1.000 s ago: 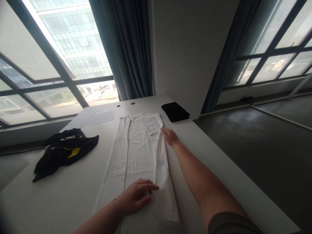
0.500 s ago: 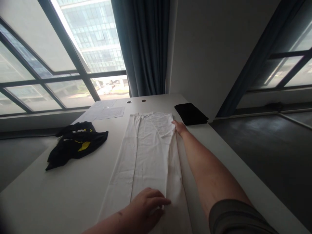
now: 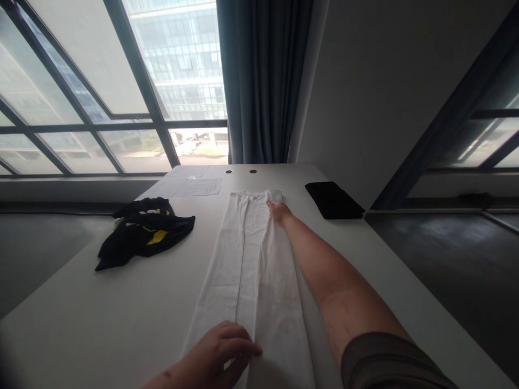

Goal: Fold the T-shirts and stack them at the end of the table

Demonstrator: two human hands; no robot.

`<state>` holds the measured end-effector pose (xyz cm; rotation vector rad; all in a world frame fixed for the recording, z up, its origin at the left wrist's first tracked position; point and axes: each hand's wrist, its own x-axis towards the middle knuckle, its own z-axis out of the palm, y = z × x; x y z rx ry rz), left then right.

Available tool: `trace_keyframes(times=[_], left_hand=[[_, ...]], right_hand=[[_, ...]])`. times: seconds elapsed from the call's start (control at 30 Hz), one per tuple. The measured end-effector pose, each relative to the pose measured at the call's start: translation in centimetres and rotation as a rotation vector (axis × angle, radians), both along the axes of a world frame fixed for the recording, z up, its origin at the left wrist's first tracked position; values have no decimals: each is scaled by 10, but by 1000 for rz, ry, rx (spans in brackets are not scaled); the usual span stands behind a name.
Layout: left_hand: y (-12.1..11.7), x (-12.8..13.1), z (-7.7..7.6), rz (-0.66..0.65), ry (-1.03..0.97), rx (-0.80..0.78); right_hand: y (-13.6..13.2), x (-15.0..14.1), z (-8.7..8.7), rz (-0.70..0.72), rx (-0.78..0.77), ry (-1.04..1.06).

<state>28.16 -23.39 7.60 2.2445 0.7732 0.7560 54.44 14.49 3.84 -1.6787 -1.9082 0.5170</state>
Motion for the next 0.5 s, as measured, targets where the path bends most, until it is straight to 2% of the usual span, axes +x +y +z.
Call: trace_keyframes(times=[0.13, 0.23, 0.33, 0.5], left_hand=[[3, -24, -10, 29, 197, -133], [6, -25, -20, -44, 277, -154], [7, -20, -36, -88, 301, -99], [7, -13, -62, -93, 312, -16]], right_hand=[[-10, -27, -30, 90, -34, -219], [-19, -32, -45, 112, -3, -347], [-22, -32, -47, 99, 39, -417], [-31, -33, -38, -11, 103, -460]])
